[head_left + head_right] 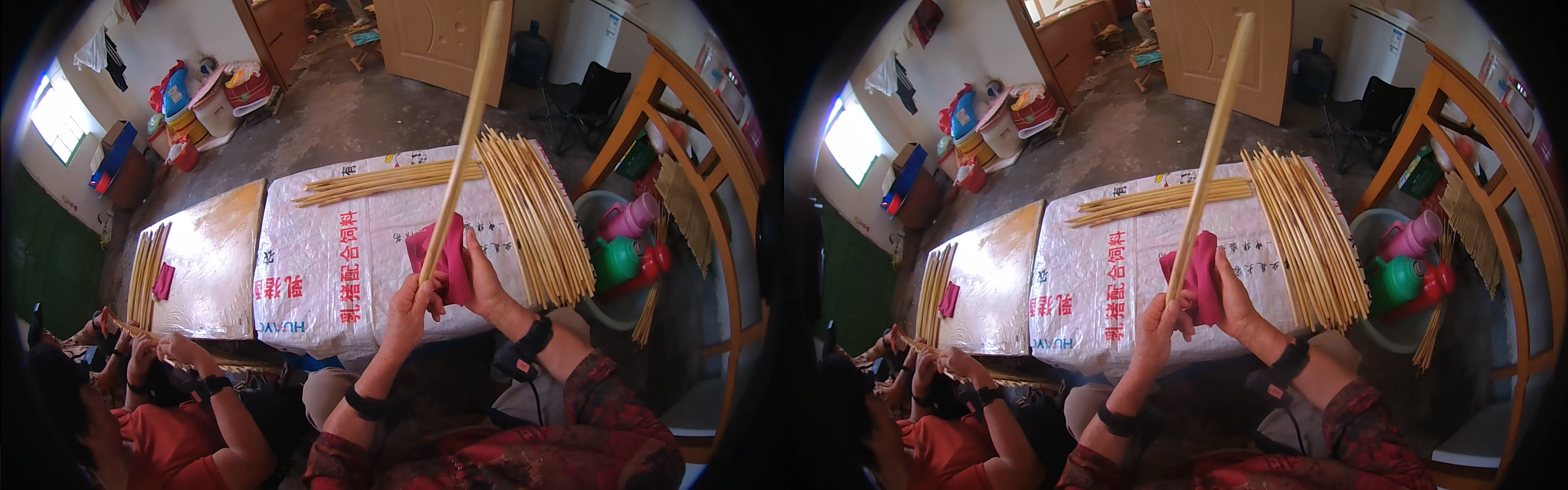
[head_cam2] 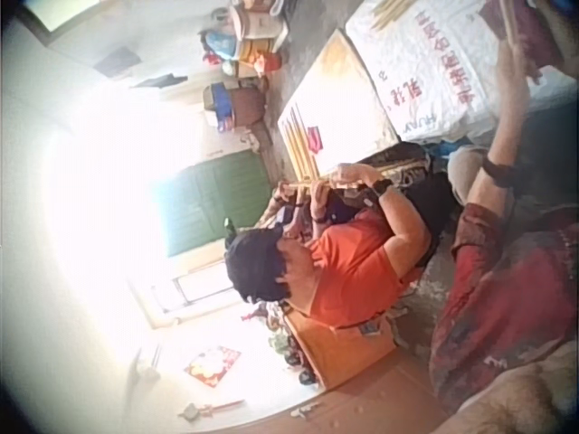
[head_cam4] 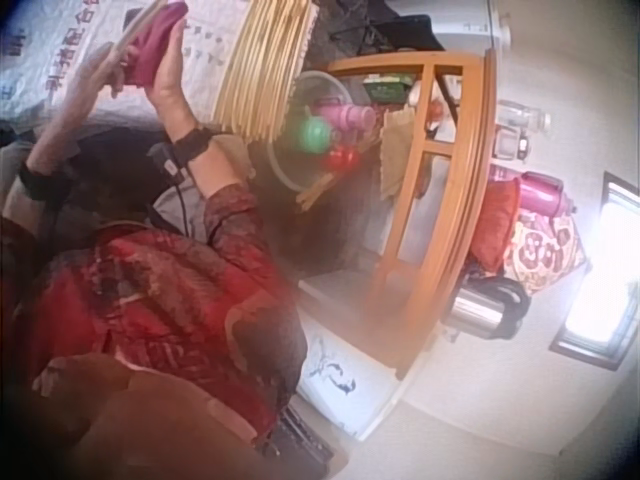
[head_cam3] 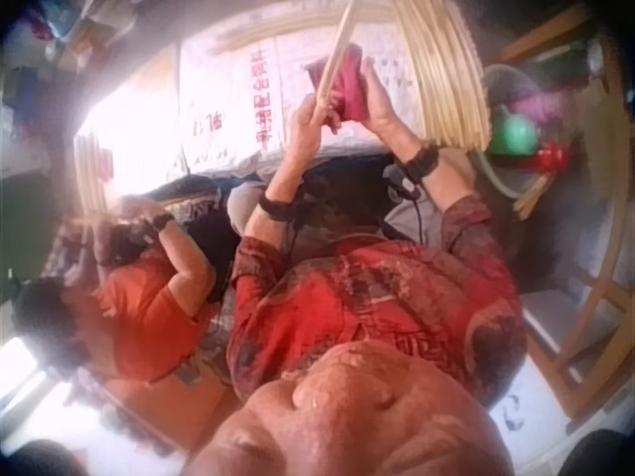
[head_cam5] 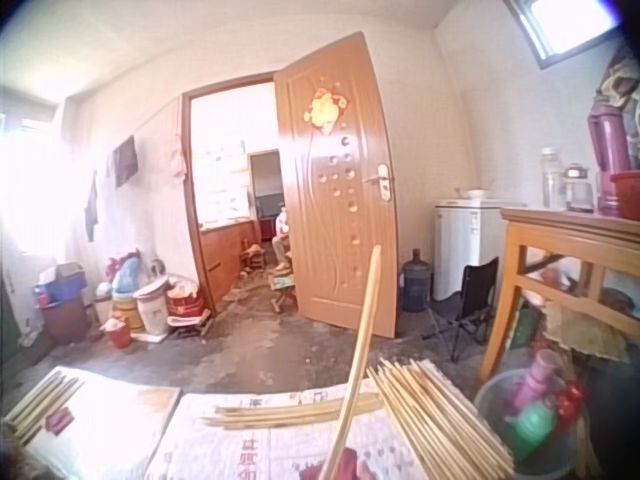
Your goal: The person wipes individual wooden sticks with a pink cloth and then places them onto a growing mat of sticks on a table, aligning them with existing rows.
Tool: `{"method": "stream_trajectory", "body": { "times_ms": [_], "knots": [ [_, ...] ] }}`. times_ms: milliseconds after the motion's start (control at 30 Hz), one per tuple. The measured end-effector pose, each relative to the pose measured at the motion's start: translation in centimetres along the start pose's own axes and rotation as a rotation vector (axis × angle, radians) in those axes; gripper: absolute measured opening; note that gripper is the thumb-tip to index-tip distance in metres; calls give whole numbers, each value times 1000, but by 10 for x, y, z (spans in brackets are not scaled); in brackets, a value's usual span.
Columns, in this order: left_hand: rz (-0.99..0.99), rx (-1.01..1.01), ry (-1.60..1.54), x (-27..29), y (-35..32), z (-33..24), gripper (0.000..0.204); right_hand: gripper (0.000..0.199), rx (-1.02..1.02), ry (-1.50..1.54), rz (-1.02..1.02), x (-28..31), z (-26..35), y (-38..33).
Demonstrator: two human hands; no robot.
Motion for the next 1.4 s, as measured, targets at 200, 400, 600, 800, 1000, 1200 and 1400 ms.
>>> {"method": "stream_trajectory", "body": {
  "times_ms": [200, 400, 600, 800, 1000, 1200, 1400],
  "knots": [
    [46, -159, 286, 1, 1, -4, 15, 30, -88, -78, -4, -1, -12, 0],
    [-58, -93, 114, 10, 2, -9, 18, 26, -87, -44, -114, 7, -13, -1],
    [-135, -132, 204, 21, 2, -8, 19, 38, -24, -57, -63, -12, -10, 0],
    [-37, -149, 199, 12, 3, -4, 19, 49, 23, -156, -116, 6, -12, 5],
    [-54, -53, 237, 6, 0, 9, 18, 37, -95, -221, -138, 19, -24, 6],
    [26, -49, 246, -1, 0, 9, 20, 24, -201, -136, -168, 28, -29, 4],
    [-146, -54, 112, 24, 4, 19, 23, 31, -59, -86, -165, 5, -11, 0]
  ]
}}
Point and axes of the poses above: each hand's wrist, its own y-axis towards the middle knuckle, its own x-axis out of the back of the hand, z = x × y, the point moved 7 cm from there along y, towards the middle knuckle, and after that the axes turned 8 degrees about -x, right-handed, at the moved point
